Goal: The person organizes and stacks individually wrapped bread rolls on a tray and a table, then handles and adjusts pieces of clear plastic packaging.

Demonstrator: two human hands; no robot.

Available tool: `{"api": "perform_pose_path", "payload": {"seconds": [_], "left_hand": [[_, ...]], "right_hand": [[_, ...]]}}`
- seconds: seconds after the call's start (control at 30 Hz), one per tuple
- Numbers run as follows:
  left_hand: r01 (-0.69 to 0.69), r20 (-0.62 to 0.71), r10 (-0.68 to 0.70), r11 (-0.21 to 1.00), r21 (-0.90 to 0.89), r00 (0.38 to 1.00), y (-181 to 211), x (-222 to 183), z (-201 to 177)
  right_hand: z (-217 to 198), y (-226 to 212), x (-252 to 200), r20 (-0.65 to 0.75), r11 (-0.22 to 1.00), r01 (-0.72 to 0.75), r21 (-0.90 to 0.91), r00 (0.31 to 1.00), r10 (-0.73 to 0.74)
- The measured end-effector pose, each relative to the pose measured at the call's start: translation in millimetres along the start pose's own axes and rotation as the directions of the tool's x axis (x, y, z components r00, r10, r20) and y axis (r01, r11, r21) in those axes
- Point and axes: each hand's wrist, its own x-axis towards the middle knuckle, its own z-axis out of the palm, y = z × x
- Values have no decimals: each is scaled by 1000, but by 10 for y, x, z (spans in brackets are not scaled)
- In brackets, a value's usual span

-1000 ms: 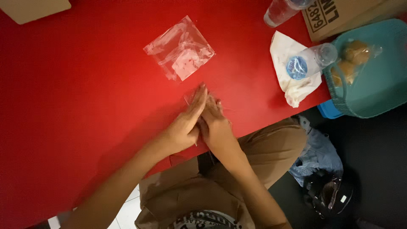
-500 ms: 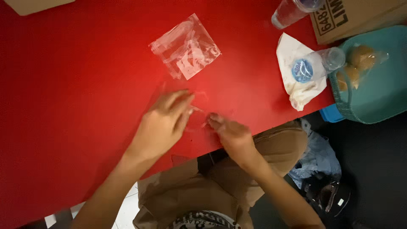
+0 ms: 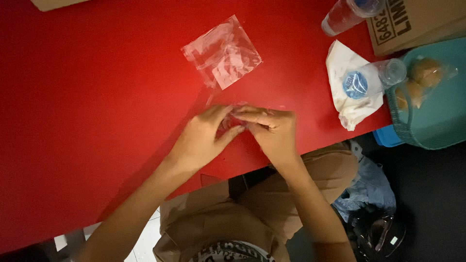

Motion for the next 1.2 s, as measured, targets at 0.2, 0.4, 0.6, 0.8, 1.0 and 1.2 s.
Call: {"api": "perform_pose_path", "payload": {"seconds": [0.2,0.4,0.6,0.8,1.0,1.2], "left_hand": [[76,-27,-108,838,-540,994,-4,-74,199],[-178,-285,-240,386,-905,928,282,122,591],[-175,-293,-543,259,-950,787,485,303,496],[-105,39,-695,-163,-981,718,46,435,551],[-218,-192,-122,-743,-633,974,-623,683,695],[-236,-136,-196,-706,-668,971,-495,632,426]], "right_hand": [[61,-94,-21,-60,992,104,74,993,-99],[402,-190,37,-27,966,212,-150,975,-219],[492,-398,16,98,878,250,-409,968,-230],[404,-553,-29,197,715,275,-642,961,-193],[416,-449,-109,103,847,330,-418,943,-317],[307,-555,107,-139,874,406,-268,881,-452]]}}
